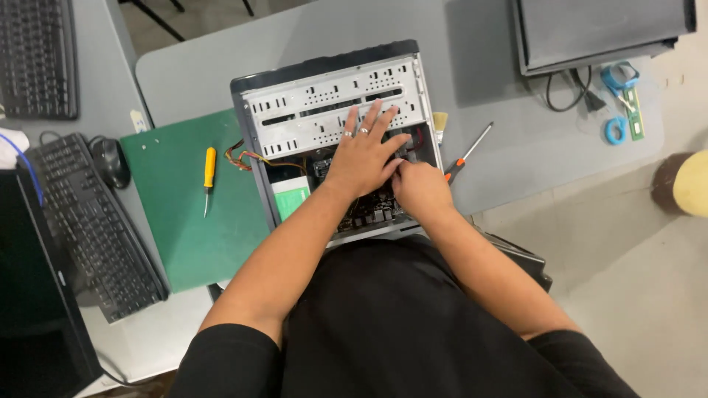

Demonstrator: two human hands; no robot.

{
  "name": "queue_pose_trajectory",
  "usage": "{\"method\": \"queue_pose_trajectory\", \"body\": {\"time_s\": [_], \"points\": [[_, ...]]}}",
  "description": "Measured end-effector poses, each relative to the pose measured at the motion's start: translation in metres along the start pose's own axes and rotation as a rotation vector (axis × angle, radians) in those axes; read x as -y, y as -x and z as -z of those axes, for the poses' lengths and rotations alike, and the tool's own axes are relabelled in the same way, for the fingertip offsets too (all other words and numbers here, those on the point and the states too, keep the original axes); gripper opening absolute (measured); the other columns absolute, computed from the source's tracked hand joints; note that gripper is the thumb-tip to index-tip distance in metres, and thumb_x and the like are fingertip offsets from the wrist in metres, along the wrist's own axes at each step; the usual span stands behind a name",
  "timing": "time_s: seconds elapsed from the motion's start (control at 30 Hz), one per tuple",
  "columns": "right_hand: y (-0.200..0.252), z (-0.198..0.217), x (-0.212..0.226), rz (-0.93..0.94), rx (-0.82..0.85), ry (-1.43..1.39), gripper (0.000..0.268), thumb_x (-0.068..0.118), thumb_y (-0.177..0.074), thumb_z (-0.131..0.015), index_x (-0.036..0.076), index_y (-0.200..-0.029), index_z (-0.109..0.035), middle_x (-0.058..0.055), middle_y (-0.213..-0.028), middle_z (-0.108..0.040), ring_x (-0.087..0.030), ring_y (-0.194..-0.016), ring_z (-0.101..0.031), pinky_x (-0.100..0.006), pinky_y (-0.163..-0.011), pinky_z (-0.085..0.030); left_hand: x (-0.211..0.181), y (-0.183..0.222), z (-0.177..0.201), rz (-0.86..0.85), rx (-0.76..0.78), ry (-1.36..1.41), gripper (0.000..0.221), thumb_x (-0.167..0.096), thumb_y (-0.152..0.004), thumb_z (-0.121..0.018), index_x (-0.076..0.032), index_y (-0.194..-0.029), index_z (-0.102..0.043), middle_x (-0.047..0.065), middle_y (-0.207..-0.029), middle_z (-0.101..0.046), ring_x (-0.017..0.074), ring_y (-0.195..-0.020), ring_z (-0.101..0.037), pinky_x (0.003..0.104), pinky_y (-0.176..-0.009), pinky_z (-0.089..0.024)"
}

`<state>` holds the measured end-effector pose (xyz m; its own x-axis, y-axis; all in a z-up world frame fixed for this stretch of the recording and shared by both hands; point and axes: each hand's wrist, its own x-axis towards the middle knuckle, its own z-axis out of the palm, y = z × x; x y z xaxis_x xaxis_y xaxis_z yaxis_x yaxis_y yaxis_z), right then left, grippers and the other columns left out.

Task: Cleaning the exterior of a computer case with a brush, removing the side panel with a screwdriver, and disconnecting internal cables and components.

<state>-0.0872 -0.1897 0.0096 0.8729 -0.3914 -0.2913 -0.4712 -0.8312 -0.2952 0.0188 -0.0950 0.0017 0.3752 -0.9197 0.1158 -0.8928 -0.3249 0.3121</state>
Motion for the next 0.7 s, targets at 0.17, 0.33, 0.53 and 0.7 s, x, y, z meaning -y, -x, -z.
{"method": "queue_pose_trajectory", "body": {"time_s": [0.17,0.33,0.53,0.7], "points": [[-0.012,0.001,0.008,-0.121,0.201,0.069,0.03,0.018,-0.086,-0.042,0.0,-0.083,-0.067,-0.019,-0.068,-0.065,-0.038,-0.07,-0.066,-0.047,-0.058,-0.053,0.003,-0.004,-0.001,0.014,-0.004,0.001,0.033,-0.039,-0.086,-0.055,-0.024,-0.116,-0.054,0.005,-0.143,-0.026,0.03,-0.137,-0.012,0.055,-0.109,-0.004],[-0.015,-0.005,0.002,-0.099,0.239,0.089,0.027,0.018,-0.084,-0.047,0.001,-0.081,-0.067,-0.021,-0.068,-0.065,-0.039,-0.069,-0.066,-0.048,-0.057,-0.053,0.002,-0.003,-0.003,0.014,0.019,-0.004,0.033,-0.039,-0.088,-0.052,-0.023,-0.117,-0.052,0.007,-0.144,-0.025,0.0308,-0.137,-0.011,0.057,-0.109,-0.002],[-0.014,0.01,0.018,-0.092,0.274,0.154,0.029,0.009,-0.086,-0.041,-0.003,-0.083,-0.067,-0.023,-0.073,-0.066,-0.04,-0.073,-0.065,-0.048,-0.06,-0.053,0.006,-0.002,-0.01,0.008,0.012,-0.028,0.036,-0.044,-0.09,-0.044,-0.024,-0.119,-0.05,0.007,-0.145,-0.023,0.0316,-0.137,-0.009,0.059,-0.109,0.0],[-0.015,0.014,0.019,-0.064,0.293,0.195,0.027,0.008,-0.084,-0.044,-0.003,-0.08,-0.068,-0.022,-0.07,-0.065,-0.04,-0.071,-0.065,-0.048,-0.058,-0.052,0.008,-0.002,-0.016,0.006,-0.01,-0.037,0.038,-0.046,-0.091,-0.041,-0.023,-0.12,-0.05,0.008,-0.145,-0.023,0.0332,-0.137,-0.009,0.06,-0.108,0.0]]}}
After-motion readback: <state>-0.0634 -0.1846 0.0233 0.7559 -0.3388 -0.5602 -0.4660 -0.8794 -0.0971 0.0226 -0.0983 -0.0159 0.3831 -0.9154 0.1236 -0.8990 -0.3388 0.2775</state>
